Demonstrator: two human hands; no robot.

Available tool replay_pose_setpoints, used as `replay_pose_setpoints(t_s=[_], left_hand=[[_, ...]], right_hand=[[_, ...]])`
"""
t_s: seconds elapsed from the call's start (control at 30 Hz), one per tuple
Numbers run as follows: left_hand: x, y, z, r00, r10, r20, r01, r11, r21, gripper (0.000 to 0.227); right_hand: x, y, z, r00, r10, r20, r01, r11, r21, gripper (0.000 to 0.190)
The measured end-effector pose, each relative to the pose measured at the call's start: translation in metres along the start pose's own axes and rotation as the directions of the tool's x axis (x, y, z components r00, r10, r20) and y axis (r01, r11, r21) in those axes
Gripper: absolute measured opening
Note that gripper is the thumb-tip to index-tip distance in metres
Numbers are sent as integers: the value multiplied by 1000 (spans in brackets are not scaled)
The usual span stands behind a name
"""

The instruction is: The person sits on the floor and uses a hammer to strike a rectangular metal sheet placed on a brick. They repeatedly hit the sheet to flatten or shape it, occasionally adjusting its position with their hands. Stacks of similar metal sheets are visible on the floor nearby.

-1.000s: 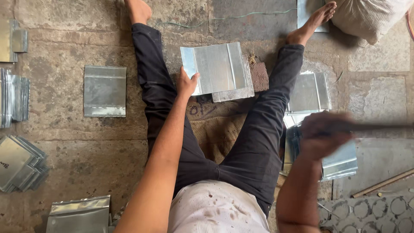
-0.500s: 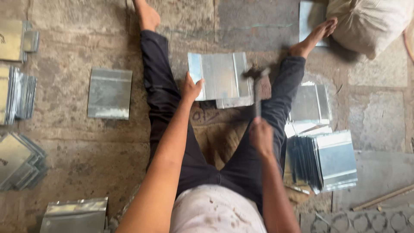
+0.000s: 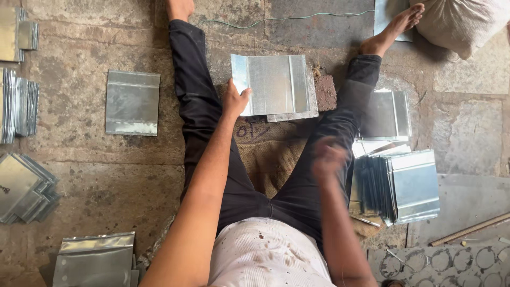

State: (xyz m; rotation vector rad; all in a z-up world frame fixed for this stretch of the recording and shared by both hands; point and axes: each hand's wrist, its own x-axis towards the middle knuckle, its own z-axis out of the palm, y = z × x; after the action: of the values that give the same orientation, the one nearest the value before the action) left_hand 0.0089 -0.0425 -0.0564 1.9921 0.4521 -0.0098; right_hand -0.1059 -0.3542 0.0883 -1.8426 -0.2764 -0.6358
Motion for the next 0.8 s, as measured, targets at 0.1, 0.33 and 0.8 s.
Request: replay_pose_setpoints(t_s=[0.1, 0.33, 0.8], left_hand=[[2, -10, 10, 997, 75, -27, -76, 996, -40, 76], [0, -7, -1, 994, 102, -34, -102, 995, 3, 74], [-12, -5, -6, 994, 102, -29, -103, 994, -31, 72]], right_hand=[[-34, 16, -13, 791, 553, 263, -425, 805, -414, 53], [36, -76, -74, 852, 523, 23, -503, 831, -238, 49], [-42, 1, -10, 913, 382, 147, -324, 894, -308, 50]])
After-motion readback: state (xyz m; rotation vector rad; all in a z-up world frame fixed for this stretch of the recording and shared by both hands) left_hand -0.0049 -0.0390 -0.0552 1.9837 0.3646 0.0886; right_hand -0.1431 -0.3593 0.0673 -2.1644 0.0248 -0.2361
